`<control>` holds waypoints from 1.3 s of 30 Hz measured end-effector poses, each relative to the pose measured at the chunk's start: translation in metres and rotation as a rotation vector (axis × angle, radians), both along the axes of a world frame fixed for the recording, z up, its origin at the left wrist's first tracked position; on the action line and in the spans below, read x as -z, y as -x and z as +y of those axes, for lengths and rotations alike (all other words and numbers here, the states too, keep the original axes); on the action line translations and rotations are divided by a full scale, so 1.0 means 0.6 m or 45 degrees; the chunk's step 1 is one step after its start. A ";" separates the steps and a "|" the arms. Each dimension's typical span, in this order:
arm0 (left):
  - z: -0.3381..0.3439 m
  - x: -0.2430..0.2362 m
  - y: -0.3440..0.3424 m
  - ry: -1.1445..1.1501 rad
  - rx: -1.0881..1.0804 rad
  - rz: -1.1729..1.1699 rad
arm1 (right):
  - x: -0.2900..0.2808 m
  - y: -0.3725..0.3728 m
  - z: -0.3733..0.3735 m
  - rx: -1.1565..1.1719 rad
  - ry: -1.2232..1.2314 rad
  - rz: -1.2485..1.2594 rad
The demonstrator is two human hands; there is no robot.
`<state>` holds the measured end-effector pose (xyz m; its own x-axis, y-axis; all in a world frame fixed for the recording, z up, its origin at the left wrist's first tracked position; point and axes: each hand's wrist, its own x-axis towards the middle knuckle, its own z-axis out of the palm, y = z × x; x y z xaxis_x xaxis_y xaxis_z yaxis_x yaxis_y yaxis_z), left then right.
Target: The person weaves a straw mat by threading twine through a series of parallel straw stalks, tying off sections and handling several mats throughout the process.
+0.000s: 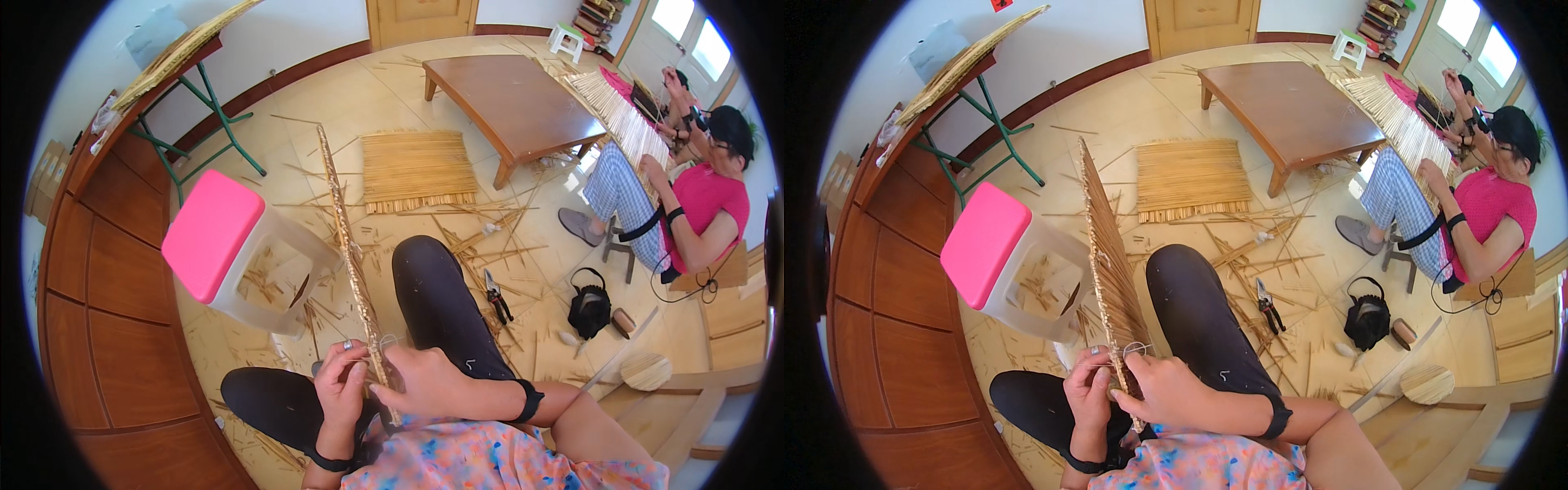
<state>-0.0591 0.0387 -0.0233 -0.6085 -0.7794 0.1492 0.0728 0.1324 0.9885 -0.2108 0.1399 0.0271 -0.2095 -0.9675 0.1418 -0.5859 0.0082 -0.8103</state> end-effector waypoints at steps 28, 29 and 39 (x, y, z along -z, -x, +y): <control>0.026 0.022 0.079 0.080 0.065 0.142 | -0.018 0.038 0.009 0.337 -0.264 -0.092; 0.030 0.020 0.081 0.052 0.033 0.127 | -0.014 0.039 0.008 0.355 -0.278 -0.052; 0.037 0.019 0.097 0.120 -0.115 0.234 | -0.030 0.019 0.000 0.371 -0.309 0.179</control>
<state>-0.1171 0.0608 -0.0350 -0.4929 -0.8069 0.3256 0.2340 0.2375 0.9428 -0.2223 0.1398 0.0452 -0.4750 -0.8792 -0.0371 -0.6355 0.3719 -0.6766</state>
